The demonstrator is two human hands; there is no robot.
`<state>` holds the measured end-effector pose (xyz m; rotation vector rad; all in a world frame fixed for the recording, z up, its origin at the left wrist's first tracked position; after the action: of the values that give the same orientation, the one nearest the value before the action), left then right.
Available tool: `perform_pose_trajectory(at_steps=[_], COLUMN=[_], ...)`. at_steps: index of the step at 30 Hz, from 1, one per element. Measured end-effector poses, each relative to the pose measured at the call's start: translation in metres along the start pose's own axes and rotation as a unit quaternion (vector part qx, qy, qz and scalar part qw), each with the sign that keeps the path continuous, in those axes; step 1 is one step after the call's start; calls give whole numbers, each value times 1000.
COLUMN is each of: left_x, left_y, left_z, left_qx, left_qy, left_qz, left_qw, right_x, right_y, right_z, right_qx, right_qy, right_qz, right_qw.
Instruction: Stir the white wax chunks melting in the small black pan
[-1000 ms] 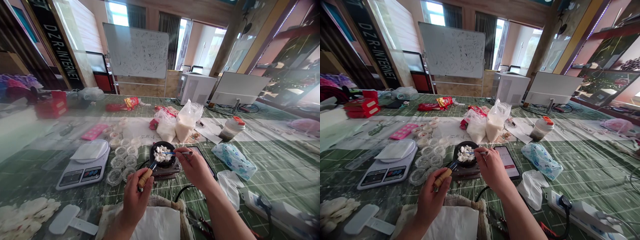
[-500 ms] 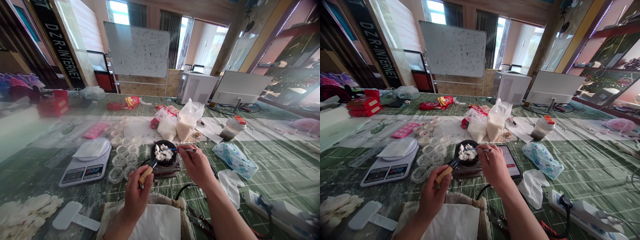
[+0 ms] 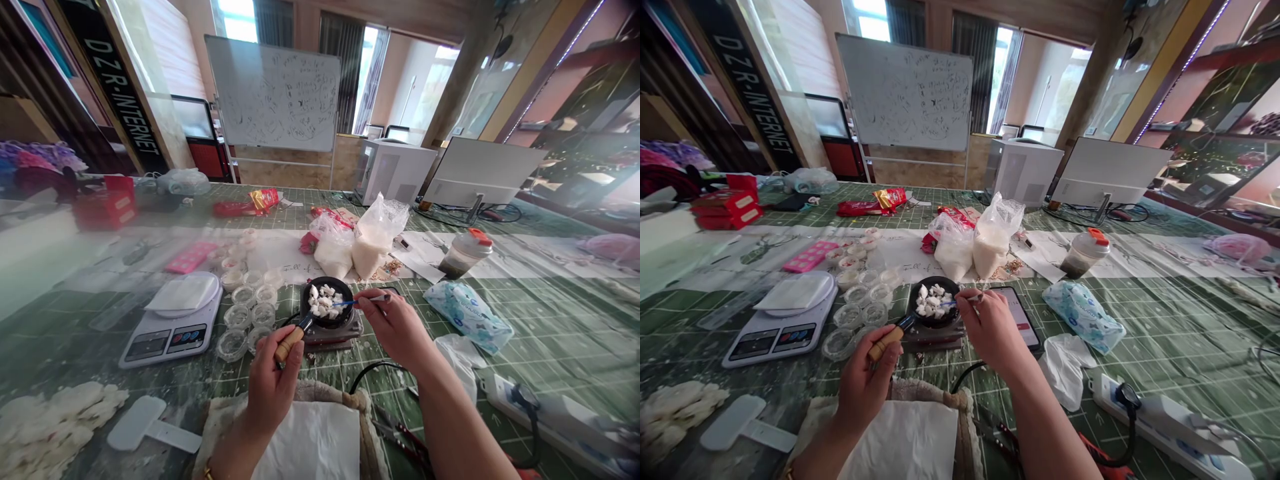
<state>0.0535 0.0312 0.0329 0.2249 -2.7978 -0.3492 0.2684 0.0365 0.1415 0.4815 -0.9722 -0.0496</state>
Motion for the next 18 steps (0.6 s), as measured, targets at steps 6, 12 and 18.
perform_pose_trajectory(at_steps=[6, 12, 18], left_x=[1, 2, 1], left_y=[0, 1, 0], left_z=[-3, -3, -3], left_qx=[-10, -9, -6], left_qy=[-5, -2, -5], left_qz=[-2, -11, -8], left_qw=[1000, 1000, 1000], right_x=[10, 3, -1], right_y=[-3, -3, -2], right_z=[9, 11, 8], right_qx=[8, 14, 10], right_qy=[12, 3, -12], right_qz=[-42, -23, -31], right_qw=[999, 1000, 999])
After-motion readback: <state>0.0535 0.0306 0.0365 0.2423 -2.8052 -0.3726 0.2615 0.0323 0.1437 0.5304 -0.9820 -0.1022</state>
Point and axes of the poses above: each hand's wrist, its own y-axis towards the middle knuckle, its own x-axis out of the back of the hand, z = x × y, the point moved 8 cm from there along y, towards the middle knuckle, and after that the axes turned 10 degrees about x, right-handed, at the moved point
